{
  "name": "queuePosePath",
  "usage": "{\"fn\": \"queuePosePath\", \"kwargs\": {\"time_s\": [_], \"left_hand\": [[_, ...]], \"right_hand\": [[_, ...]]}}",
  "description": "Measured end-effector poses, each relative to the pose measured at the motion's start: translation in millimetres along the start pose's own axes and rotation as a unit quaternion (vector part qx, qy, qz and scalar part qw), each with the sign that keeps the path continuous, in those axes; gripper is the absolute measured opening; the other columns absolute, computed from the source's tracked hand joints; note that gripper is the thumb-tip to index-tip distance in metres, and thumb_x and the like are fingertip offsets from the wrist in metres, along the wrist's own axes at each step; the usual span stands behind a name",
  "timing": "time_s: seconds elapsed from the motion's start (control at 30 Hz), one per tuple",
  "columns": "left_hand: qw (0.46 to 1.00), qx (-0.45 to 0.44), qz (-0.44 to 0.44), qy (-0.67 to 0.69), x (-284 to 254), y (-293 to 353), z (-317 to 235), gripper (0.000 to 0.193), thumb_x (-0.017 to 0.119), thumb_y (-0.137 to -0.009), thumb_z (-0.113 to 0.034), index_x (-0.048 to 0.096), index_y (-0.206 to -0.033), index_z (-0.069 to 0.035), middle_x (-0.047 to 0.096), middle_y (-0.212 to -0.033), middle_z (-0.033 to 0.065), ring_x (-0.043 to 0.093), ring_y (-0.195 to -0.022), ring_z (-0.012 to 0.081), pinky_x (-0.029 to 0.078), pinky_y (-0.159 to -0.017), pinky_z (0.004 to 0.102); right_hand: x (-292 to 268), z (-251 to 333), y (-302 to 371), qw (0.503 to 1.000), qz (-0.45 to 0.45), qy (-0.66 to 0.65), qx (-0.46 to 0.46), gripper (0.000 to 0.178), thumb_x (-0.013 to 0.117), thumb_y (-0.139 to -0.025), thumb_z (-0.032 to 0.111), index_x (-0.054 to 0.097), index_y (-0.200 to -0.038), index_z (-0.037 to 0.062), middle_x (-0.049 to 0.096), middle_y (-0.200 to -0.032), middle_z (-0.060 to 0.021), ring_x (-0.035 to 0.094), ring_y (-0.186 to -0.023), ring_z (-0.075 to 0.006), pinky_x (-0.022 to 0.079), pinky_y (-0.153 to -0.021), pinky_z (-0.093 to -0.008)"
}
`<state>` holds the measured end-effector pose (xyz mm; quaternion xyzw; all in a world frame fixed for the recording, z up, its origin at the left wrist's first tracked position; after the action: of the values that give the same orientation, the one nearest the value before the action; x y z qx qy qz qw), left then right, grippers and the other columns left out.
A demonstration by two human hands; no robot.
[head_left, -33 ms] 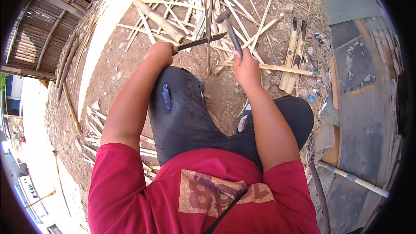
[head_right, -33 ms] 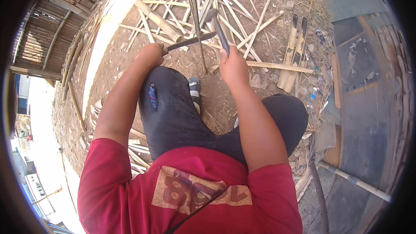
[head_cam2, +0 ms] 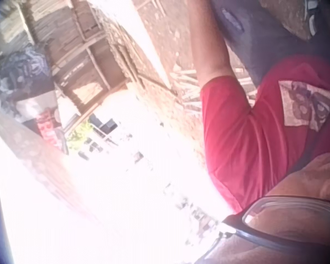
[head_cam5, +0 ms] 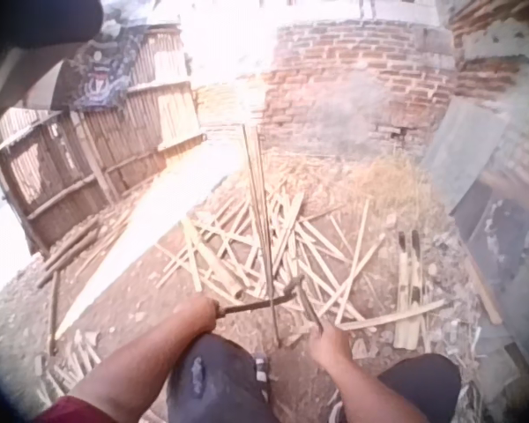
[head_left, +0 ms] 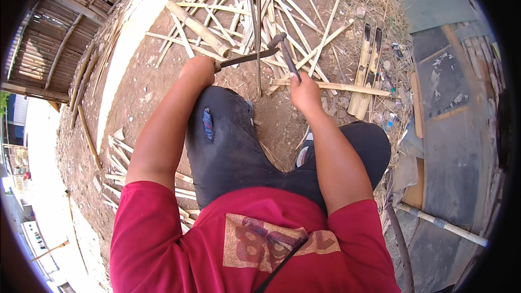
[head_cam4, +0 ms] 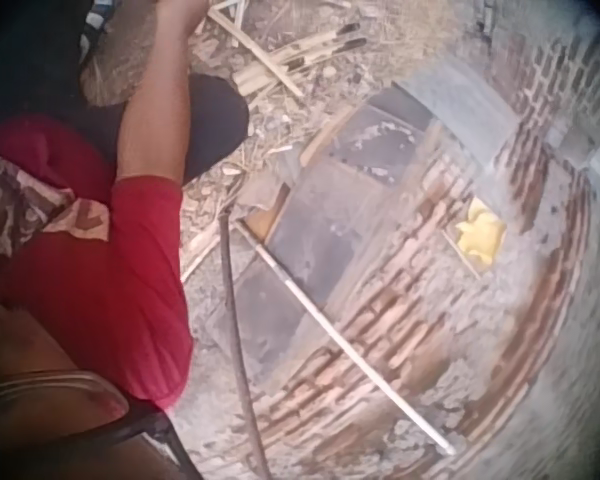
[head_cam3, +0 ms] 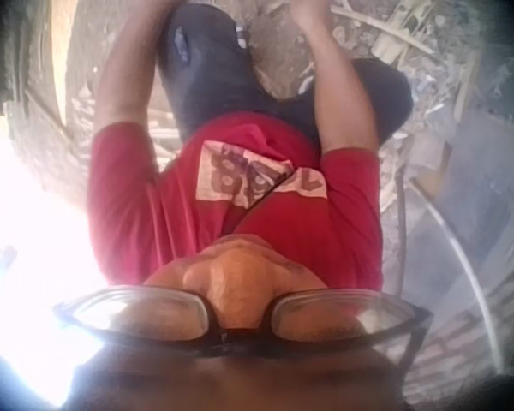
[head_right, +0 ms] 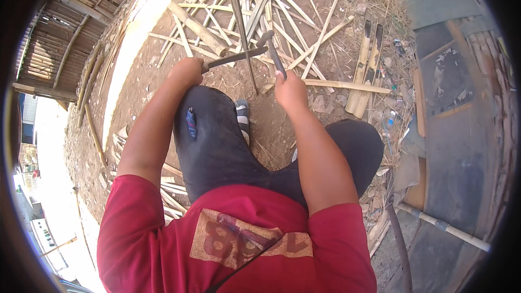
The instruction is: The person splits a piece of bamboo into strips using a large knife and a hammer. They place the blade against the wood and strike it with the hammer to drive the cut through.
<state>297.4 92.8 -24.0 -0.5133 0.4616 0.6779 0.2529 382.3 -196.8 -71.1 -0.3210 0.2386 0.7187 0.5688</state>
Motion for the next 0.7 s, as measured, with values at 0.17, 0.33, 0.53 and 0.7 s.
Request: {"fn": "queuePosePath", "kwargs": {"time_s": [0.17, 0.33, 0.53, 0.7], "left_hand": [[1.000, 0.013, -0.011, 0.007, 15.1, -7.8, 12.8, 0.027, 0.064, -0.089, -0.011, 0.072, -0.114, -0.009, 0.073, -0.112, 0.0193, 0.070, -0.109, 0.0369, 0.056, -0.095, 0.0467], [1.000, 0.005, -0.018, 0.024, 10.7, -4.9, 11.2, 0.024, 0.065, -0.091, -0.014, 0.072, -0.113, -0.008, 0.074, -0.109, 0.0195, 0.070, -0.107, 0.0384, 0.055, -0.094, 0.0475], [1.000, 0.007, -0.013, -0.012, 16.4, -12.1, 14.8, 0.026, 0.065, -0.088, -0.013, 0.072, -0.113, -0.009, 0.074, -0.109, 0.0181, 0.070, -0.106, 0.0382, 0.055, -0.093, 0.0473], [0.999, 0.033, -0.004, 0.008, 21.1, -19.1, 18.3, 0.026, 0.066, -0.086, -0.013, 0.072, -0.111, -0.008, 0.074, -0.108, 0.0193, 0.070, -0.105, 0.0383, 0.055, -0.093, 0.0475]], "right_hand": [[-43.5, 33.8, -7.6, 0.995, -0.042, -0.091, 0.010, 0.041, 0.051, -0.106, 0.040, 0.066, -0.109, 0.0022, 0.071, -0.087, -0.0238, 0.069, -0.088, -0.0460, 0.051, -0.077, -0.0537], [-35.8, 33.6, 5.3, 0.986, -0.095, -0.133, -0.029, 0.038, 0.051, -0.106, 0.037, 0.063, -0.111, 0.0016, 0.070, -0.083, -0.0242, 0.069, -0.087, -0.0456, 0.051, -0.077, -0.0546], [5.1, -5.5, -5.6, 1.000, 0.010, -0.016, 0.019, 0.038, 0.051, -0.106, 0.037, 0.063, -0.107, 0.0009, 0.070, -0.084, -0.0235, 0.069, -0.086, -0.0462, 0.051, -0.077, -0.0550], [-41.5, 37.5, 2.5, 0.987, -0.079, -0.139, -0.033, 0.039, 0.050, -0.107, 0.037, 0.063, -0.105, 0.0004, 0.070, -0.084, -0.0240, 0.068, -0.083, -0.0468, 0.050, -0.075, -0.0545]]}}
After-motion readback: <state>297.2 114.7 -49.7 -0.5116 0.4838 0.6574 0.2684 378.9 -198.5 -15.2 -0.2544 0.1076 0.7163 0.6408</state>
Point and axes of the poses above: each hand's wrist, its own y-axis away from the middle knuckle, its own x-axis out of the palm, z = x × y, the point moved 5 cm from there along -y, towards the middle knuckle
